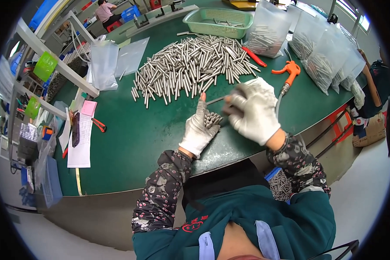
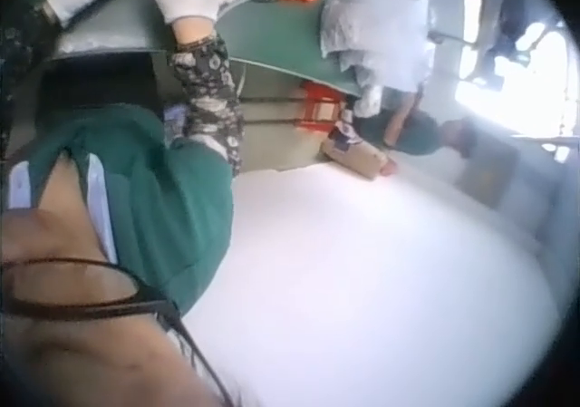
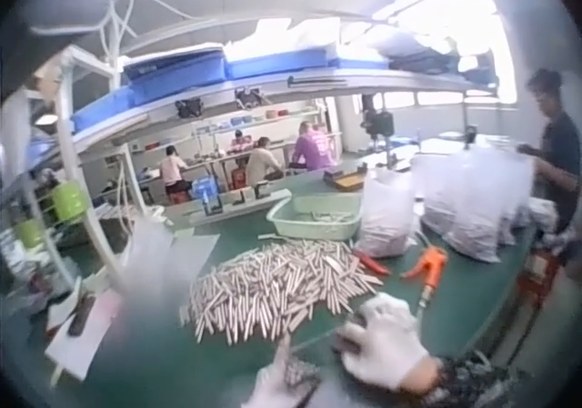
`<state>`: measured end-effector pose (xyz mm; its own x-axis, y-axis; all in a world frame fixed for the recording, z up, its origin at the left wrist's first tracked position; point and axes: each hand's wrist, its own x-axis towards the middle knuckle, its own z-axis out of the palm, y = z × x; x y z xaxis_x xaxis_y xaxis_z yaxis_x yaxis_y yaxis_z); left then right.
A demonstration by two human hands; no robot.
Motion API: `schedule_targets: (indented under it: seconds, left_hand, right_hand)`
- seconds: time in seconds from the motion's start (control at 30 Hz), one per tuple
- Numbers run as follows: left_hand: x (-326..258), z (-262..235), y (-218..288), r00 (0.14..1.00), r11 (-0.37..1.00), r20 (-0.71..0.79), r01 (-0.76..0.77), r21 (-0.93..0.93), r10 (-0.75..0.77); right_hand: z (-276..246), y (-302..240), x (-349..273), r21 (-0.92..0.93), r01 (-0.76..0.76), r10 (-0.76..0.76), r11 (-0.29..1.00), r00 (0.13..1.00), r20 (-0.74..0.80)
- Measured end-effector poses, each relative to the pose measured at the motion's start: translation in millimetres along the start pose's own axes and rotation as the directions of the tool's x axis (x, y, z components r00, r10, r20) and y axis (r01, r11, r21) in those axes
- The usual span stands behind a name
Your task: Arranging, cleaning, and bundling small metal pins on a workbench in a manufacturing environment.
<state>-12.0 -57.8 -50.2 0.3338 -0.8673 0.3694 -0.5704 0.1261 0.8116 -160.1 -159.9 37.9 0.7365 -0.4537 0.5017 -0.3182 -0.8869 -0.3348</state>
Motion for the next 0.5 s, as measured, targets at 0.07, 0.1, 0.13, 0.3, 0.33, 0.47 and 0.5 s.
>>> schedule_targets:
  seconds: [0.07, 0.1, 0.13, 0.3, 0.33, 0.47, 0.5]
  left_hand:
    - [-2, -2, -3, 1.0, 1.0, 0.018, 0.024, 0.0, -0.024]
    - [0, -3, 0, 0.998, 0.998, 0.04, 0.045, -0.04, -0.043]
    - [1, -3, -1, 0.999, 0.999, 0.04, 0.038, -0.038, -0.036]
    - [0, -3, -1, 0.991, 0.962, 0.075, 0.128, -0.24, -0.113]
    - [-3, -4, 1, 0.987, 0.929, 0.095, 0.151, -0.337, -0.126]
    - [-2, -6, 9, 0.991, 0.925, 0.089, 0.126, -0.359, -0.1]
    - [-2, -9, 11, 0.966, 0.898, 0.181, 0.242, -0.366, -0.186]
  right_hand:
    - [6, -9, -5, 0.112, 0.093, -0.101, 0.989, 0.993, 0.068]
    - [8, -1, -1, 0.098, -0.002, -0.009, 0.995, 0.993, 0.116]
    - [5, 13, 5, -0.338, -0.078, 0.102, 0.938, 0.993, 0.052]
    - [4, 15, 3, 0.12, -0.027, 0.03, 0.992, 0.999, -0.019]
    - [7, 3, -1, 0.084, 0.073, -0.068, 0.994, 0.996, -0.058]
    - [20, -2, 5, 0.171, 0.24, -0.249, 0.956, 0.968, 0.036]
    - [16, 9, 14, -0.079, 0.088, -0.086, 0.993, 0.996, 0.023]
